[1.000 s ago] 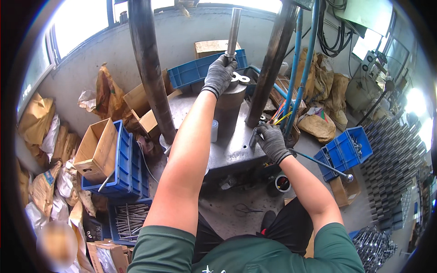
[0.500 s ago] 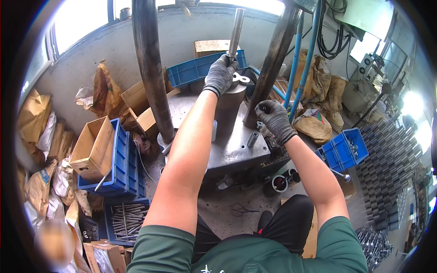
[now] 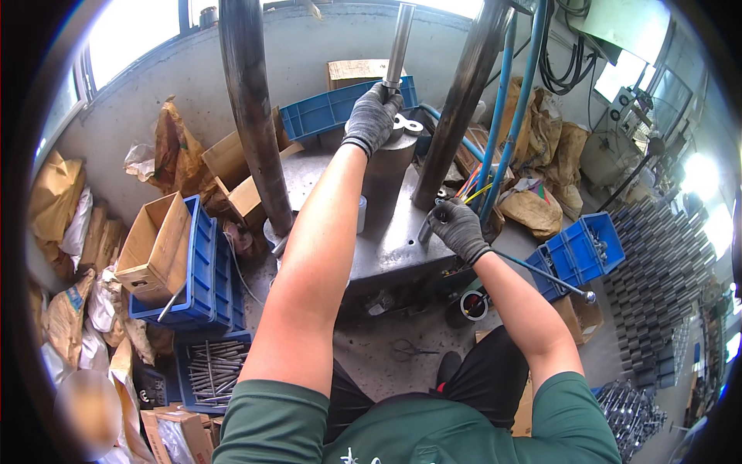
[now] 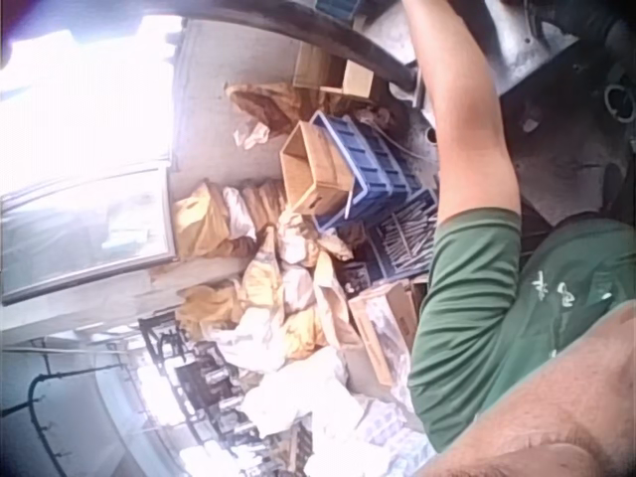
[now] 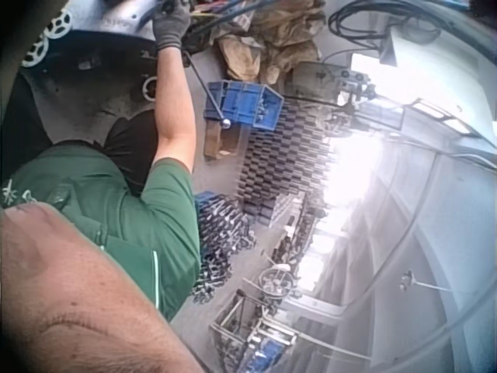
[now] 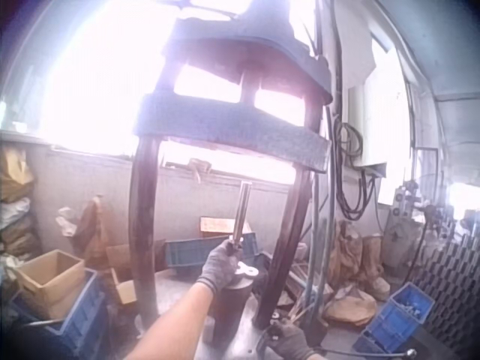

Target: Operating a vertical press machine to manufacture metal components, involving loading parts and using a lever.

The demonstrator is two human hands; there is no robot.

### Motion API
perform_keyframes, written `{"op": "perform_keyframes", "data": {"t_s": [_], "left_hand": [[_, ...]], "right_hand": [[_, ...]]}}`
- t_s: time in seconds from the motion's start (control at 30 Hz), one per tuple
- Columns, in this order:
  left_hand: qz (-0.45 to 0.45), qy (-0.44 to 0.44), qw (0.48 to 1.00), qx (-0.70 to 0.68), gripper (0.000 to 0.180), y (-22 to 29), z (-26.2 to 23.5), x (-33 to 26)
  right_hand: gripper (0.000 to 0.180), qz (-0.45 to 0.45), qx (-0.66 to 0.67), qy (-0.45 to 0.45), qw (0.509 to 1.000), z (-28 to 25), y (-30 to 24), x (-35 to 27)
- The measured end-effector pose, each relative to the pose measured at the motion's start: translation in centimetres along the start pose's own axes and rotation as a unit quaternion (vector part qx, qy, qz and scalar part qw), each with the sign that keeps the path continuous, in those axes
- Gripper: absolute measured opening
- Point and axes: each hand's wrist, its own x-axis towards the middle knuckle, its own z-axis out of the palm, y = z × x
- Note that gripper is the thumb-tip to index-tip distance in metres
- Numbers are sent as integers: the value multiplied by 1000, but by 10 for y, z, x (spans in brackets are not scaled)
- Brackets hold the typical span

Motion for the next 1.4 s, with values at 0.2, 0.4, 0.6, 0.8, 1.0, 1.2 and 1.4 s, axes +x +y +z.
{"op": "perform_keyframes", "data": {"t_s": [0.2, 0.4, 0.6, 0.8, 1.0, 1.2, 1.4], "left_hand": [[-2, 0, 1000, 8, 25, -3, 0, 1], [4, -1, 1000, -2, 25, -13, 2, 6], [-14, -7, 1000, 0, 30, -13, 2, 5], [30, 3, 999, -25, 16, -11, 3, 5], [-5, -16, 998, -67, 23, -3, 0, -1], [8, 24, 996, -81, 12, 8, 3, -8], [60, 63, 996, -31, 7, 17, 8, -22]], "right_hand": [[18, -12, -10, -5, 1000, -3, -1, -4], [18, 32, 48, 5, 998, -7, -2, -2], [18, -12, 182, 119, 976, -42, -38, 38], [21, -80, 160, 183, 967, -49, -80, 125], [26, -1, 39, 116, 993, -26, -91, 155], [30, 2, 2, 106, 994, -23, -97, 152], [24, -22, -34, 182, 983, -25, -105, 147]]}}
